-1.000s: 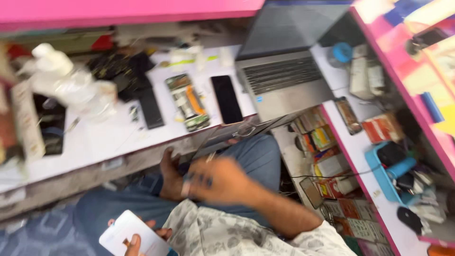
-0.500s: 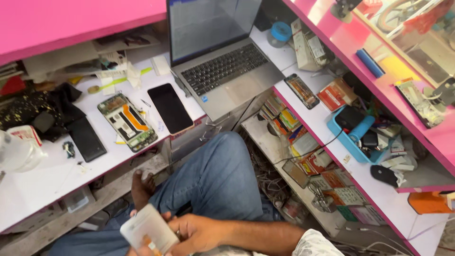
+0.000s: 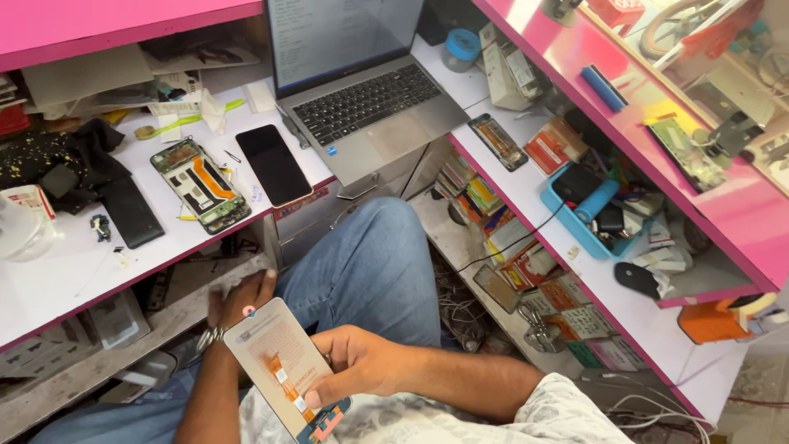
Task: The person sits on the floor holding a disassembled smartphone on their lap, peeling the old battery out of the phone body and pressing a new replacement battery into place. They then handle the display assembly, peel its protective film, and press the frame and screen components back together by hand.
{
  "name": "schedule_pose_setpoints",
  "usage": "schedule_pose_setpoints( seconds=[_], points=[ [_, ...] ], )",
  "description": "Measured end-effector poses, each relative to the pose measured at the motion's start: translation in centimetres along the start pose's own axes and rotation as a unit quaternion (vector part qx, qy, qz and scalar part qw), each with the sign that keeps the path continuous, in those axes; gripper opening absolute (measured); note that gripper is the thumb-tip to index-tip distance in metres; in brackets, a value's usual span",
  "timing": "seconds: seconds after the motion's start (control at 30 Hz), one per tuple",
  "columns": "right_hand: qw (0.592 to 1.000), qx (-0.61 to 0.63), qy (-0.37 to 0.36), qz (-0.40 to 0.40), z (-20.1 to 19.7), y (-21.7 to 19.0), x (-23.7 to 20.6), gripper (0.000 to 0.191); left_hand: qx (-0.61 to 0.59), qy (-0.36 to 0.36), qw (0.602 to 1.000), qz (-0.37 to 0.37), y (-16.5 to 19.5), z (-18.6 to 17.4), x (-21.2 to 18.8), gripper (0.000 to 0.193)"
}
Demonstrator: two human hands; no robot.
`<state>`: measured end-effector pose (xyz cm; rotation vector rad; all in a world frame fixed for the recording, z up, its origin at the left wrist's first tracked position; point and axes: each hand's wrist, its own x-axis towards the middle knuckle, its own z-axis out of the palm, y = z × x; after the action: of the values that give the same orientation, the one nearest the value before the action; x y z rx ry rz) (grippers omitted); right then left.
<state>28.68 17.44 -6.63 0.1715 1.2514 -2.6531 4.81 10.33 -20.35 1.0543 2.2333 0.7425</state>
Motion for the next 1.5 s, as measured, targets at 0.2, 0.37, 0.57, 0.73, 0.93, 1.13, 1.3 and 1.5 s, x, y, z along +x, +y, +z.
schedule_pose_setpoints(
  seconds=[0.2,0.37,0.57,0.73,0.93,1.13,1.3,1.5],
  points=[
    [1.0,-0.02,0.01,-0.006,0.1,-2.0,-1.5,0.041,0.07,0.037,0.995,-0.066,0.2,-0.3,-1.1,0.057],
    [0.998,-0.032,0.043,-0.019,-2.5,-2.2,0.4,0.034,0.007,-0.051,0.999,0.006,1.6,2.9,-3.0,0.06],
    [0.992,-0.036,0.094,-0.078,-5.0,-2.3,4.1,0.036,0.077,-0.104,0.982,-0.134,-1.0,6.2,-5.9,0.067],
    [0.989,-0.065,0.071,-0.112,-5.4,-3.3,6.9,0.046,0.016,-0.07,0.985,-0.159,-3.2,5.1,-5.9,0.068],
    [0.989,-0.051,0.065,-0.12,-4.4,-3.2,10.2,0.048,-0.195,0.085,0.973,-0.084,-2.4,-1.8,-8.6,0.035],
    [0.995,0.036,0.043,-0.082,-2.7,-3.9,12.8,0.047,-0.287,0.274,0.903,0.165,2.3,-11.2,-16.7,0.02],
    [0.995,0.02,0.044,-0.092,-0.2,-4.9,15.1,0.045,-0.256,0.246,0.902,0.245,3.4,-15.3,-17.3,0.044],
    [0.992,-0.006,0.045,-0.121,2.3,-5.9,17.7,0.037,-0.385,0.207,0.881,0.182,3.1,-17.4,-17.2,0.041]
  ],
)
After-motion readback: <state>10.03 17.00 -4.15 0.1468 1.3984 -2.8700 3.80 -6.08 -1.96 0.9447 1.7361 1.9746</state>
